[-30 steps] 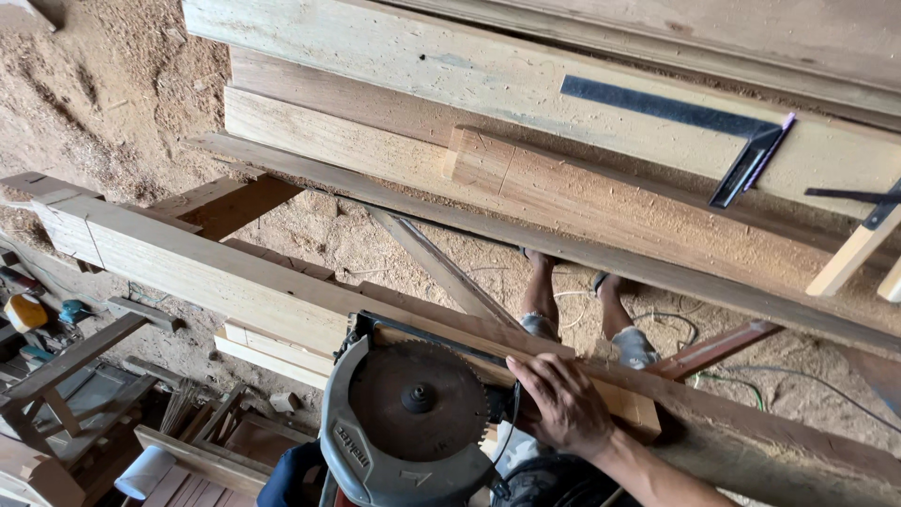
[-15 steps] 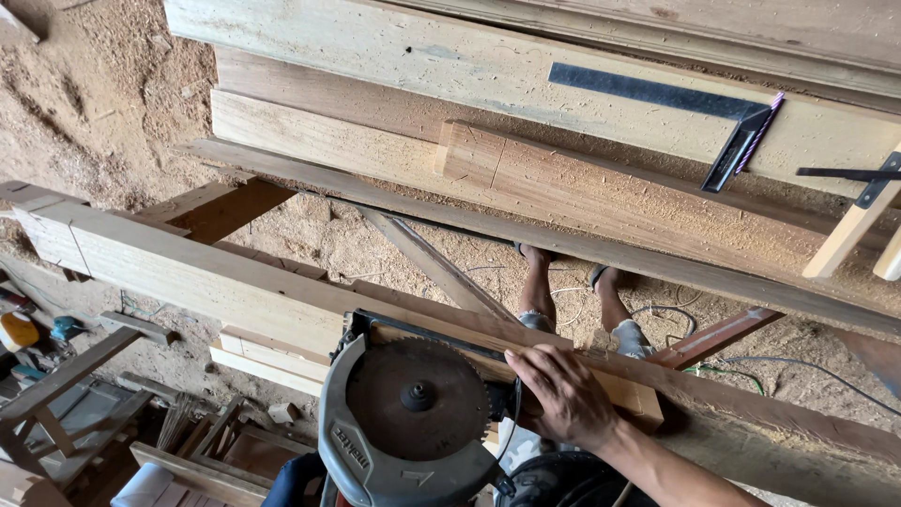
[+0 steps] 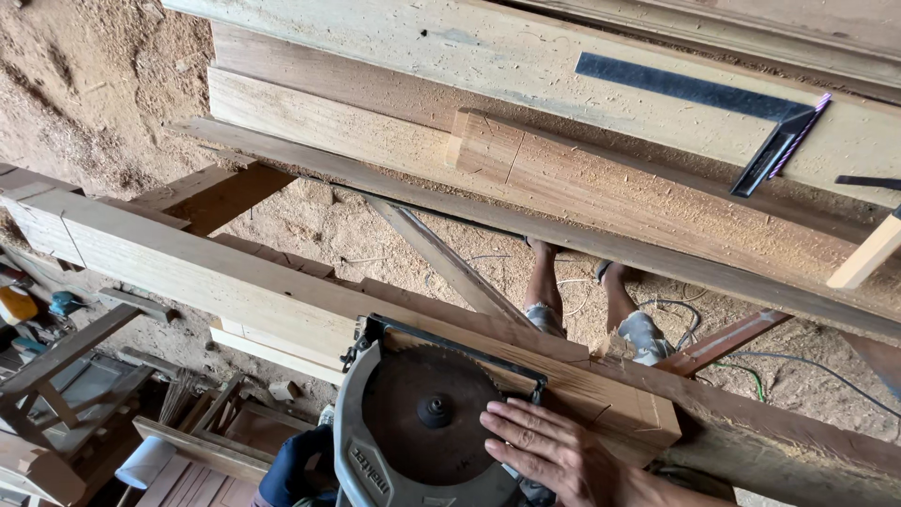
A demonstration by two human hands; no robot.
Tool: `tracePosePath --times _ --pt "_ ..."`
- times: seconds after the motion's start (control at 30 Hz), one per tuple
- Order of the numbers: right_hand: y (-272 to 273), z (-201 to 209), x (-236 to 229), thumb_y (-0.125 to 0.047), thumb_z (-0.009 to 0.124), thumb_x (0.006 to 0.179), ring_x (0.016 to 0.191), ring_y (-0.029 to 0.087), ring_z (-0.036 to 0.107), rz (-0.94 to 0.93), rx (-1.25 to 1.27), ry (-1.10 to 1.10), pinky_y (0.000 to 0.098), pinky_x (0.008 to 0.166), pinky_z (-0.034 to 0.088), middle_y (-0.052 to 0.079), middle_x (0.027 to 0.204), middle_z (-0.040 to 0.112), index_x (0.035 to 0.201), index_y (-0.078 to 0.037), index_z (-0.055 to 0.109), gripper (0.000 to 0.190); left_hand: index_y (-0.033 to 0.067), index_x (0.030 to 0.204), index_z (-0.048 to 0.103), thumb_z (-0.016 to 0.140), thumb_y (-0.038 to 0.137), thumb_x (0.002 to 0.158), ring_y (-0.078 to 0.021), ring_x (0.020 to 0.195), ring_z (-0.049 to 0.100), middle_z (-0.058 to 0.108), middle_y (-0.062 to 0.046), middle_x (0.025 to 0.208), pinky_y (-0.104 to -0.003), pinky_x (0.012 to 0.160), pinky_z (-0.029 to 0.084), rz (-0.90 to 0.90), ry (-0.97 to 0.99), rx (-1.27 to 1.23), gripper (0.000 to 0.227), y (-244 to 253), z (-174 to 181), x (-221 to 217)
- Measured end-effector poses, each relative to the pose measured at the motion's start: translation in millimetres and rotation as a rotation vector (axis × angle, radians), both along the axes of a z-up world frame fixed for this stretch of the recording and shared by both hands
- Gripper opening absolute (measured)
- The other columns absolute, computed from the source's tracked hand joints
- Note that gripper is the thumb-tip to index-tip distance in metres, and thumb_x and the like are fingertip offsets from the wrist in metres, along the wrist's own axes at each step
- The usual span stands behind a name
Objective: The person marks a wood plank using a square and pencil, and then cuts the plank along the marked lines using a handheld circular saw.
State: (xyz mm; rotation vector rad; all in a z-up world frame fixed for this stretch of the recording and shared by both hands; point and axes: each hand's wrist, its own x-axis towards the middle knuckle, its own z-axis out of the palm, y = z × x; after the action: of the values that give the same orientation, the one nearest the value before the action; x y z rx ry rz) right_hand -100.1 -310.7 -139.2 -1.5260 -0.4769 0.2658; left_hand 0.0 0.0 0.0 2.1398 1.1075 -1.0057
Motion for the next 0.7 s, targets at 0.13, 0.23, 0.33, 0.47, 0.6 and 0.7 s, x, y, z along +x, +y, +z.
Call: tracePosePath --times 0.13,0.23,0.33,0.47,0.6,0.7 --pt "0.6 -0.3 2.9 -0.046 0.013 0.115 0.144 0.044 0.051 0.004 -0.052 -0.024 0.0572 0.120 0.041 0.026 0.153 0.049 0.147 0.001 0.047 0.067 0.0057 0.143 0.057 0.099 0.005 0.056 -0.0163 0.121 0.070 0.074 -0.011 0.131 -0.028 0.099 0.057 -0.452 -0.103 -0.358 0.097 188.8 -79.0 -102.8" --pt "0.6 -3.4 4.4 -0.049 0.016 0.115 0.145 0.045 0.050 0.024 -0.029 -0.015 0.0577 0.120 0.042 0.026 0.155 0.047 0.149 0.001 0.045 0.067 -0.0009 0.136 0.060 0.102 0.009 0.057 -0.0220 0.123 0.069 0.071 -0.017 0.133 -0.034 0.107 0.055 -0.438 -0.200 -0.440 0.090 213.7 -94.2 -114.9" --pt "0.2 -3.1 6.3 -0.036 0.018 0.115 0.142 0.046 0.052 0.043 -0.048 -0.050 0.0572 0.118 0.043 0.027 0.152 0.049 0.146 0.003 0.048 0.059 0.0036 0.134 0.063 0.101 0.018 0.057 -0.0211 0.125 0.068 0.071 -0.013 0.131 -0.032 0.108 0.055 -0.617 -0.239 -0.323 0.087 188.1 -90.8 -86.7" --pt "0.8 -0.8 10.6 -0.011 0.037 0.109 0.138 0.043 0.057 -0.013 -0.040 -0.078 0.0550 0.117 0.047 0.026 0.147 0.055 0.140 0.005 0.055 0.039 0.0053 0.106 0.077 0.088 0.010 0.060 -0.0104 0.102 0.068 0.081 -0.004 0.103 -0.026 0.089 0.057 -0.501 -0.019 -0.354 0.048 171.3 -88.1 -77.5" --pt "-0.7 -1.3 11.7 -0.002 0.050 0.107 0.137 0.044 0.058 0.006 0.022 -0.059 0.0571 0.116 0.047 0.028 0.146 0.056 0.139 0.007 0.054 0.034 0.0015 0.126 0.069 0.096 0.019 0.060 -0.0197 0.119 0.072 0.075 -0.013 0.122 -0.030 0.102 0.057 -0.585 -0.261 -0.229 0.074 150.3 -67.6 -79.1" --pt "-1.6 -1.3 12.7 -0.001 0.055 0.106 0.136 0.043 0.058 0.003 0.002 -0.084 0.0559 0.116 0.048 0.027 0.146 0.056 0.139 0.007 0.055 0.034 0.0089 0.129 0.071 0.092 0.011 0.063 -0.0132 0.090 0.087 0.083 -0.007 0.119 -0.021 0.078 0.066 -0.326 -0.038 -0.075 0.070 102.9 -39.1 -53.0"
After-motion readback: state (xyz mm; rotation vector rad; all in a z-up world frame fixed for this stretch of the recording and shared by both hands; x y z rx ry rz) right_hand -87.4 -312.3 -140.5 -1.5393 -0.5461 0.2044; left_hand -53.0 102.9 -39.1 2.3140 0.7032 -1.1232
